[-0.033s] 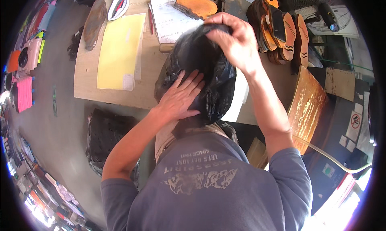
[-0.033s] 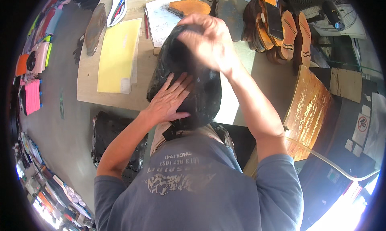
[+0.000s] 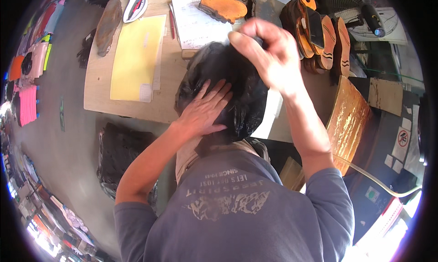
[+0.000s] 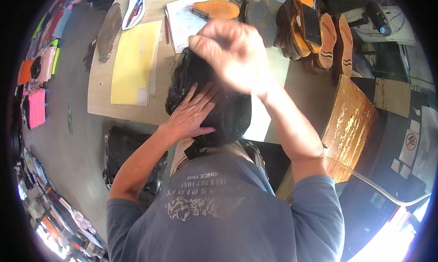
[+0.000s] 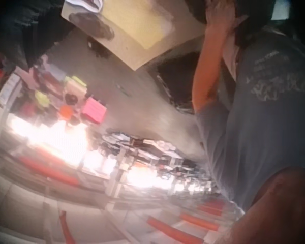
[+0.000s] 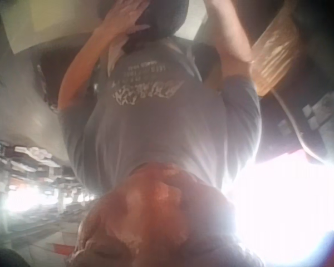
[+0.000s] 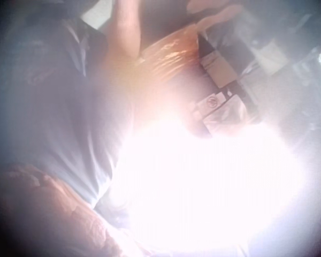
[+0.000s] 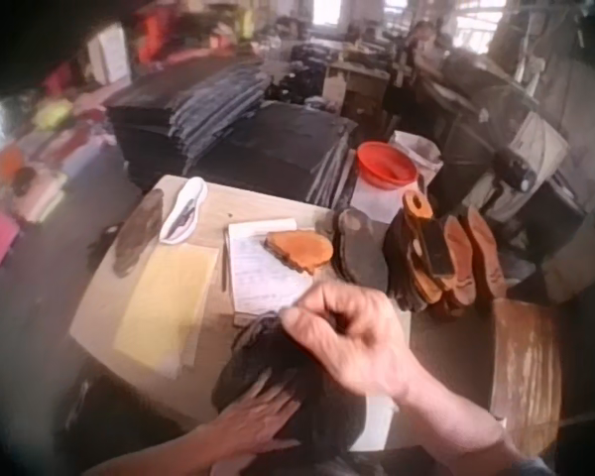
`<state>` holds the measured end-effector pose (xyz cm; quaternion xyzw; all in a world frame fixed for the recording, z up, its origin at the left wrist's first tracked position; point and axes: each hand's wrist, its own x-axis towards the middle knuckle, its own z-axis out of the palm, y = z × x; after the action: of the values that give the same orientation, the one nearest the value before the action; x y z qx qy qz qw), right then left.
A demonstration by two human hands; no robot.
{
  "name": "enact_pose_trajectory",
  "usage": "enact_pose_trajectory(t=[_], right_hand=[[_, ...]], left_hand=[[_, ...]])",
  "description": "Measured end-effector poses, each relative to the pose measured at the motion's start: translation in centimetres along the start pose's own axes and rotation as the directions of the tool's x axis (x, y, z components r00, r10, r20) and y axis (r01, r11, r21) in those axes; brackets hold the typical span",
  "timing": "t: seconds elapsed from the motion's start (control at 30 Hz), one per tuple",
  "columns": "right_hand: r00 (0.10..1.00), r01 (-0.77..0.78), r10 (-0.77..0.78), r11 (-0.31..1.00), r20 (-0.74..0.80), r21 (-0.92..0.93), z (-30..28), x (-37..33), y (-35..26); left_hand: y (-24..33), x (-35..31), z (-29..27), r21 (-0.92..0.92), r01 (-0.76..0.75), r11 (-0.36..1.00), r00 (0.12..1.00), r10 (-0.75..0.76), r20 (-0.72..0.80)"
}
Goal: The person cuts a black plastic bag with a knife, places a stack of black sandals into the bag, and ties it shut. The person then handles several flat black rubber pieces on a workbench, folding and arranging them.
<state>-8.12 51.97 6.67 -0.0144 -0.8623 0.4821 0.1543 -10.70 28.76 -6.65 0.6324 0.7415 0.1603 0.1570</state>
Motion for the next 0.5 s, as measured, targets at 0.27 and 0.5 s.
enact_pose_trajectory(t=[0.27, 0.5], right_hand=[[0.894, -0.308, 0.313, 0.949, 0.320, -0.065, 5.7, -5.9, 2.4], [0.943, -0.169, 0.260, 0.911, 0.206, -0.376, 10.8, -9.8, 8.1]], left_hand=[[-0.6, -1.2, 1.5, -0.118, 0.024, 0.993, 0.999, -0.029, -0.038], [3.0, -5.7, 4.0, -0.124, 0.160, 0.979, 0.824, -0.202, -0.529]])
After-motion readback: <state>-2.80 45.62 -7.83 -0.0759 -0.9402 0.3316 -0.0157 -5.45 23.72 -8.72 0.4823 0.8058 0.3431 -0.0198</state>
